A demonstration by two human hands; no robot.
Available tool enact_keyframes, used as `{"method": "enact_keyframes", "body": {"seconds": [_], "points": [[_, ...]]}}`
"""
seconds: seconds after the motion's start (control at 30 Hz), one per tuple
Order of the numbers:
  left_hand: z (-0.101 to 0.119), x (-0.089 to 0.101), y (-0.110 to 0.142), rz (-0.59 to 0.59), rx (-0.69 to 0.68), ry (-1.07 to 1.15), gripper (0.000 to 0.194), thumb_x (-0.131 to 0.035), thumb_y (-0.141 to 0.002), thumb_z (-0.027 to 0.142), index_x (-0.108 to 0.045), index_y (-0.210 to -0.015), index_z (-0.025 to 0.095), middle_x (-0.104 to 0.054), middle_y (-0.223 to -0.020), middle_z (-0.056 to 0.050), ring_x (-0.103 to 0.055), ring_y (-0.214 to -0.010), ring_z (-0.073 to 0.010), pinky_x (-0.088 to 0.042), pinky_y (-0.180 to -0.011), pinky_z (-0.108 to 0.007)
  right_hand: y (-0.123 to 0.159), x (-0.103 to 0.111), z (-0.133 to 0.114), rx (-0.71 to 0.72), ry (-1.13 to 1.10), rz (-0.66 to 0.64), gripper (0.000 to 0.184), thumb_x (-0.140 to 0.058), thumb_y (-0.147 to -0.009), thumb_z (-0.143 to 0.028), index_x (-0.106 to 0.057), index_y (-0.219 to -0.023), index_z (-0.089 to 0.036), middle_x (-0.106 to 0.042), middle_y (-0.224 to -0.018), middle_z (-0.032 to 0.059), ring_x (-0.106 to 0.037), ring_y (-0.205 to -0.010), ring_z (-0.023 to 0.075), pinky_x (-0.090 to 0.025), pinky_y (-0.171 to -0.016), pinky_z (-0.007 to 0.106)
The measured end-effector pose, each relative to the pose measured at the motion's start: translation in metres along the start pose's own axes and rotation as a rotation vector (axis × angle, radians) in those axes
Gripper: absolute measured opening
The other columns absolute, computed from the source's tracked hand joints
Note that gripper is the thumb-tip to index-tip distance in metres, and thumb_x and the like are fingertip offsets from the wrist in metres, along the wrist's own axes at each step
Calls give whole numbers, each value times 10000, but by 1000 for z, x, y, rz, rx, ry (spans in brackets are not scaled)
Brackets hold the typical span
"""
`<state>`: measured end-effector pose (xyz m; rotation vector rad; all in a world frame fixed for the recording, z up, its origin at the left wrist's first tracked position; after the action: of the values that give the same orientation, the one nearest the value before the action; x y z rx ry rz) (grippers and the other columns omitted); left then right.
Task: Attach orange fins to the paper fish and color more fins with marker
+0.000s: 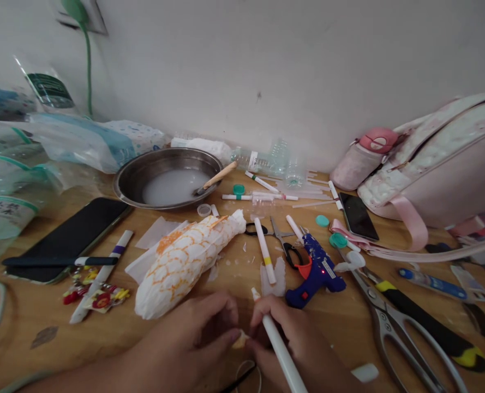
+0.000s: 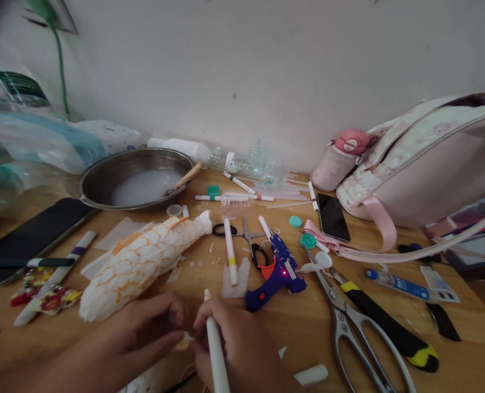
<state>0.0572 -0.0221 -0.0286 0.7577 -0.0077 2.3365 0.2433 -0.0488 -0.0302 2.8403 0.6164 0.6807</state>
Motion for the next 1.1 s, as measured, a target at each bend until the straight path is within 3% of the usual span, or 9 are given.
{"method": "enact_keyframes", "body": {"seconds": [0.2,0.4,0.67,0.87,1.1], "points": [[-7,-1,-7,-35,35,514,124,-514,-832,328,-502,-802,208,-510,-695,44,-495,-638,-122,-402,-593,-214,1,-3,3,-43,-223,15,185,-581,-696,-112,-487,-802,-231,-524,-649,-74,-444,-542,88,-339,-513,189],[-15,-3,-6,-90,102,797,89,-650,-814,301,-657,-862,226,-629,-827,29,-548,-751,-133,-405,-687,-216,2,-2,6,-108,-467,60,214,-654,-688,-164,-495,-811,-239,-589,-725,-58,-436,-572,83,-330,-532,198],[-4,-1,-8,-88,212,602,213,-647,-756,396,-721,-819,207,-638,-749,10,-533,-710,-170,-401,-677,-247,-5,-3,9,-31,-687,174,273,-686,-641,-155,-464,-782,-228,-588,-686,-73,-389,-537,55,-263,-497,180],[-3,-3,-6,-188,257,505,330,-575,-783,477,-569,-655,172,-389,-599,56,-331,-586,-122,-257,-539,-221,-3,-8,4,-47,-695,193,241,-660,-647,-109,-493,-774,-227,-591,-666,-92,-411,-521,35,-272,-489,151],[-1,-2,-3,-304,277,581,411,-545,-800,515,-453,-573,185,-328,-584,54,-277,-581,-123,-221,-532,-242,-5,-16,9,-3,-826,180,259,-694,-640,-77,-528,-776,-222,-635,-681,-81,-466,-518,26,-312,-490,127]]}}
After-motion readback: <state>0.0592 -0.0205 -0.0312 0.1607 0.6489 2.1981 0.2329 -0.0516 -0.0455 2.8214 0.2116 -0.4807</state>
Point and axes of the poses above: each hand's wrist, its own y-axis away from the middle knuckle, its own x-axis out of the back of the hand, z = x × y, the point moved 1 cm from there along -y, towards the middle knuckle
